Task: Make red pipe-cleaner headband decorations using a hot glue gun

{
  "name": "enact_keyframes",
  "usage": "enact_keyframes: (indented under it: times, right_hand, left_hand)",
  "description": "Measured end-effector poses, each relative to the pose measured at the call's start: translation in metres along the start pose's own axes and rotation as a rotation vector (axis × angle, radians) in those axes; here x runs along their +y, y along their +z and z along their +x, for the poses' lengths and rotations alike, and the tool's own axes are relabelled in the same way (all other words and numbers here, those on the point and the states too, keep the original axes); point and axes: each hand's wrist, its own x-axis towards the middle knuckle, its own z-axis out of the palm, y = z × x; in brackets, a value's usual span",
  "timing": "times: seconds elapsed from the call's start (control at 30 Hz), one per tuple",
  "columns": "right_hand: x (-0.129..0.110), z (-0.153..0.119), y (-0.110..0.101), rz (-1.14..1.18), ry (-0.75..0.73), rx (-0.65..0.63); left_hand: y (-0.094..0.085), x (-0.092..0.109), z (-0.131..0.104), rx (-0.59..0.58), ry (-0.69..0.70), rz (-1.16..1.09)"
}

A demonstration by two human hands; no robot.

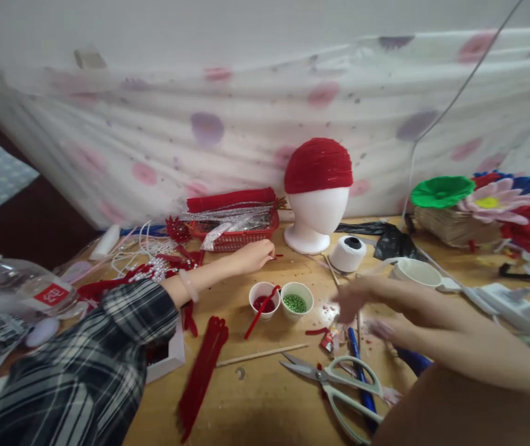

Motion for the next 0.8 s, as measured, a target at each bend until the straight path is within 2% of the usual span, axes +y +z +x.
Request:
enact_keyframes:
  times: [0.03, 0.07, 0.13, 0.17, 0.23, 0.37, 0.47, 0.6, 0.7, 0.8]
  right_hand:
    - [0.003, 0.003, 0.006, -0.006, 0.032, -0.073]
    - [0.008, 0.006, 0.012, -0.037, 0.155, -0.151]
    - [0.018, 0.012, 0.022, -0.187, 0.399, -0.181]
    - [0.023, 0.013, 0.025, -0.222, 0.472, -0.181]
    - [0.030, 0.012, 0.025, -0.195, 0.470, -0.151]
    - [0.035, 0.005, 0.016, -0.021, 0.337, -0.119]
    - [0.038, 0.003, 0.013, -0.026, 0.393, -0.127]
    - [0.046, 0.005, 0.012, -0.057, 0.444, -0.114]
    - [0.048, 0.005, 0.009, -0.039, 0.454, -0.129]
    - [0.047, 0.004, 0.008, -0.038, 0.541, -0.141]
  left_hand:
    - [0.002, 0.004, 0.015, 0.005, 0.007, -0.007]
    - [0.006, 0.006, 0.028, 0.000, 0.013, -0.014]
    - [0.016, 0.009, 0.049, -0.020, 0.016, -0.028]
    - [0.022, 0.008, 0.056, -0.032, 0.013, -0.036]
    - [0.033, 0.004, 0.064, -0.046, -0.001, -0.058]
    - [0.044, -0.008, 0.068, -0.062, -0.030, -0.140]
    - [0.045, -0.012, 0.070, -0.087, -0.036, -0.226]
    - [0.047, -0.005, 0.076, -0.091, -0.023, -0.303]
    - [0.050, 0.000, 0.080, -0.113, -0.002, -0.310]
    - [0.053, 0.002, 0.085, -0.170, 0.004, -0.284]
